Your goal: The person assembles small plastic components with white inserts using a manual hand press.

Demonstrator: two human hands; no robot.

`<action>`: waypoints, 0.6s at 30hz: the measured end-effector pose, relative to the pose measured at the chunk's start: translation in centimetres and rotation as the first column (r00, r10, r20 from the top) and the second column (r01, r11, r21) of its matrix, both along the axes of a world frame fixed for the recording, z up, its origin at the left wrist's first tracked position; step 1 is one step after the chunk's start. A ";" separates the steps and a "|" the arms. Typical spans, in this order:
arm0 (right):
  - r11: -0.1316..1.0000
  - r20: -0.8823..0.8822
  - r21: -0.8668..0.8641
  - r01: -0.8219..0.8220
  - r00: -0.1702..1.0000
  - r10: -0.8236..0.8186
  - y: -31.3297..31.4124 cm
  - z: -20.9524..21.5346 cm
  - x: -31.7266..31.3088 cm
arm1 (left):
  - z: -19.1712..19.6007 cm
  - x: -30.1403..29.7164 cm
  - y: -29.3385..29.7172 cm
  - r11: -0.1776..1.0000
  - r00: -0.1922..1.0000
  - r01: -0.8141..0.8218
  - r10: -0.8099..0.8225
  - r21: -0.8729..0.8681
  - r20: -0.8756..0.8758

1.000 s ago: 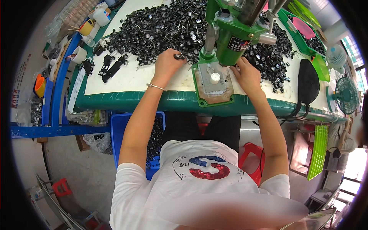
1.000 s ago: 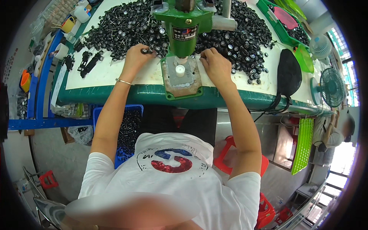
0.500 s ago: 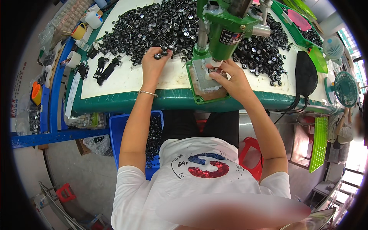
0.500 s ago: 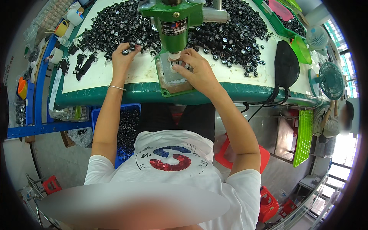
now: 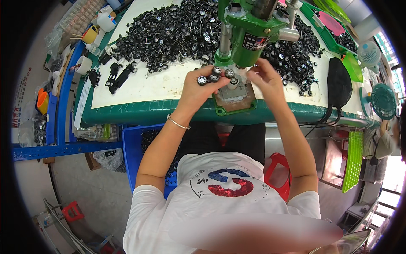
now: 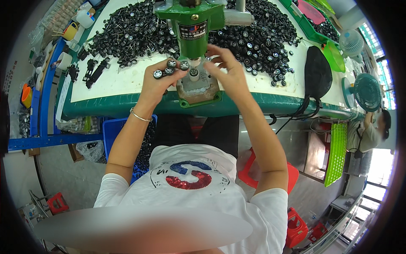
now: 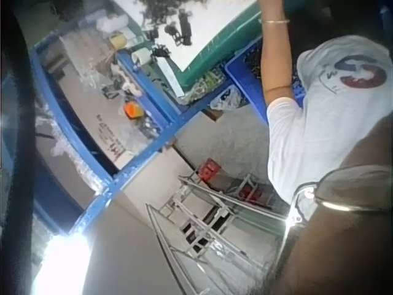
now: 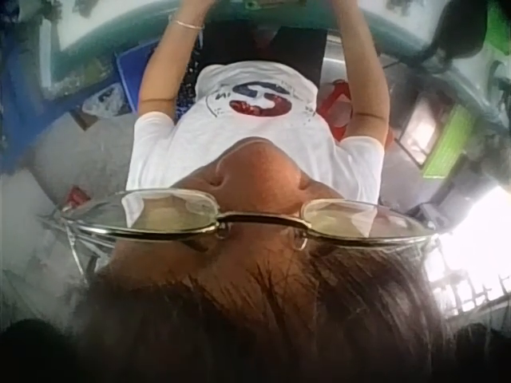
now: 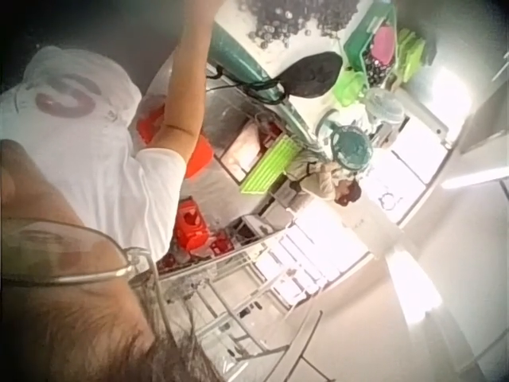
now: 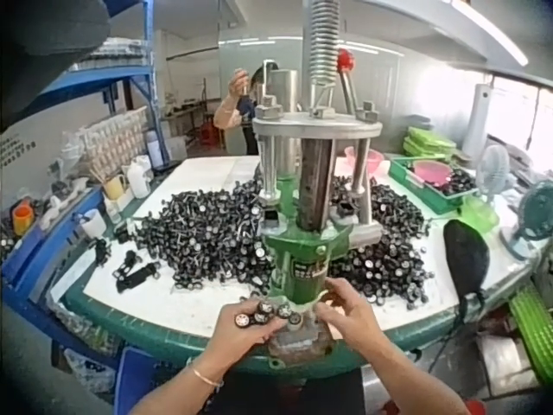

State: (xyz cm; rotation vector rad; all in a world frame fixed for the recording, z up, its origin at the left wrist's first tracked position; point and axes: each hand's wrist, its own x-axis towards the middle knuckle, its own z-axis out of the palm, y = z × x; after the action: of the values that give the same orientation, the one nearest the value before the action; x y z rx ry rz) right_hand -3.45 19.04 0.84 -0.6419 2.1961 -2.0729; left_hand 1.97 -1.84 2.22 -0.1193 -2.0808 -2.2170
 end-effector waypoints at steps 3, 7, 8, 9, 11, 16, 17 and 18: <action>0.993 -0.005 -0.071 0.090 0.996 -0.091 1.4 2.1 -0.9 | 0.7 -0.2 1.0 0.999 0.999 0.029 -0.029 0.024 0.024; 0.975 -0.016 -0.103 0.197 0.980 -0.200 3.4 5.3 -2.4 | 0.2 -0.9 1.4 0.991 0.997 0.037 -0.045 0.129 0.060; 0.970 -0.030 -0.116 0.212 0.976 -0.217 3.6 6.1 -3.0 | 0.4 -1.1 1.6 0.990 0.996 0.034 -0.045 0.139 0.079; 0.969 -0.029 -0.114 0.218 0.975 -0.222 3.5 6.9 -3.4 | 0.5 -1.2 1.8 0.989 0.994 0.029 -0.044 0.148 0.097; 0.906 -0.071 -0.255 0.338 0.928 -0.366 1.4 10.3 -4.0 | 0.2 -1.2 1.7 0.991 0.995 0.015 -0.028 0.136 0.097; 0.874 0.007 -0.463 0.147 0.987 -0.162 -1.2 20.1 -5.8 | 0.2 -1.5 2.0 0.997 0.999 0.024 -0.027 0.079 0.041; 0.853 0.053 -0.482 0.198 0.979 -0.197 -2.4 21.5 -6.0 | 0.0 -1.5 1.8 0.999 1.000 0.020 -0.020 0.043 -0.005; 0.851 0.053 -0.484 0.204 0.977 -0.205 -3.0 22.4 -6.2 | -0.1 -1.6 1.8 0.999 0.998 0.031 -0.030 0.014 -0.058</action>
State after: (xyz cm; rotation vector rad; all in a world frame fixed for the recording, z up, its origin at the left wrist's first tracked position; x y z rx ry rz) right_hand -9.67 16.04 23.19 -0.4406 1.8024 -2.7741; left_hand 0.38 0.01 2.11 -0.2133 -2.0463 -2.2176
